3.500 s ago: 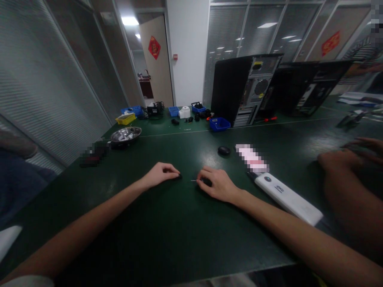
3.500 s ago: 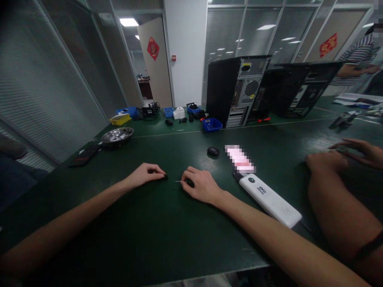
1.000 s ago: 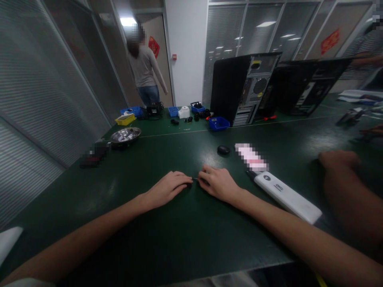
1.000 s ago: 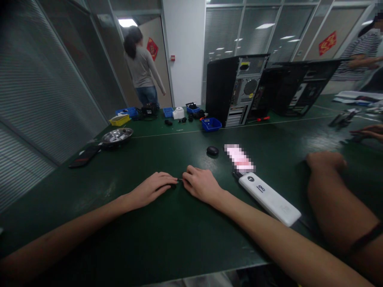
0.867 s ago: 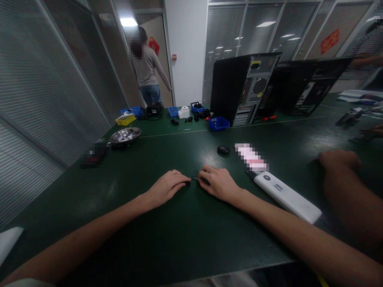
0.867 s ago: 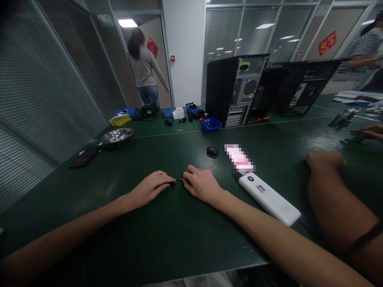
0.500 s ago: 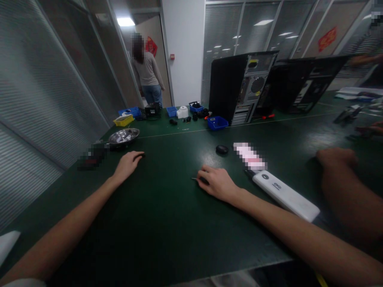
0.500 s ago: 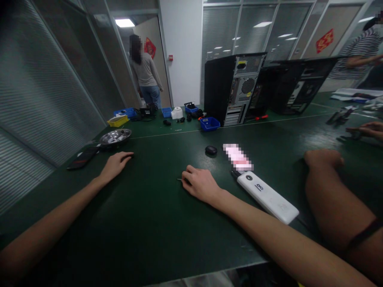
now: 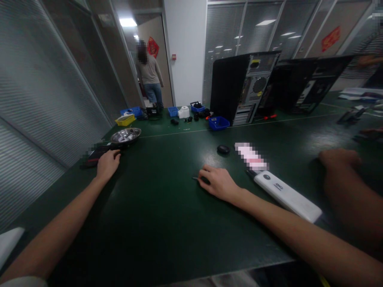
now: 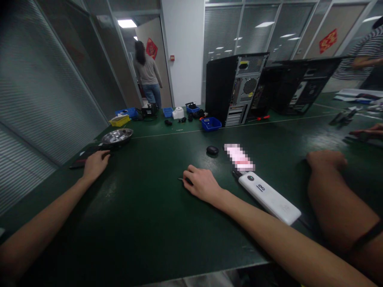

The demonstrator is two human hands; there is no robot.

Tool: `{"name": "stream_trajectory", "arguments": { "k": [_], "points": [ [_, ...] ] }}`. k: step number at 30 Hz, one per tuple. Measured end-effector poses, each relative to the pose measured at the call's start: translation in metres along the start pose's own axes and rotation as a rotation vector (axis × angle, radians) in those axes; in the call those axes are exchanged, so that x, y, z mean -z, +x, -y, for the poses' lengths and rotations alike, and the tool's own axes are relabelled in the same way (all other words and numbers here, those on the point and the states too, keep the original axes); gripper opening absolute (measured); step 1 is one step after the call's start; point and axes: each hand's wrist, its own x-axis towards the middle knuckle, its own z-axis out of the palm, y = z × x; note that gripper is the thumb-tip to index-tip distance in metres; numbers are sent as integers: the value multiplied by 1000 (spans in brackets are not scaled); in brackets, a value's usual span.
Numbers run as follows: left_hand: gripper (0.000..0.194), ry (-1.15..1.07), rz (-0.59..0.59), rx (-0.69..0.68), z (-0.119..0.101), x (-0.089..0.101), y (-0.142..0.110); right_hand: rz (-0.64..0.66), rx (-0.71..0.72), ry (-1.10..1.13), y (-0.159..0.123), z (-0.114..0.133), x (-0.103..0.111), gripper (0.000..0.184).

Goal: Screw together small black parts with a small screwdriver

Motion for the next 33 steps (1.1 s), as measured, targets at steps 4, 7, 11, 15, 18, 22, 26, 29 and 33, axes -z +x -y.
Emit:
{"name": "stream_trajectory", "arguments": {
  "k": [4,7,11,15,18,22,26,29,33],
  "points": [
    [45,-3,-44,4,2,3,-1,7,-12,-6,0,0,0,20],
    [42,-2,-46,-2,3,4,-2,6,-10,-4,1,0,-1,20],
    [41,9,-45,-3,2,3,-2,-4,-4,3,0,-1,-2,19],
    [42,29,-48,8,0,3,-3,-3,-2,0,1,0,-2,19],
    [43,38,-44,15,-4,7,-6,1,-13,-8,1,1,-2,18],
    [42,28,-29,17,-9,15,-9,2,-17,-3,1,1,-1,19],
    [38,-22,12,-58,-32,18,-9,-2,-9,9,1,0,-1,19],
    [34,-97,82,-212,-78,15,-22,-5,-4,11,1,-1,-1,18],
    [30,-398,269,-575,-167,22,-80,-18,-15,16,0,-3,-6,17]
  ]
}}
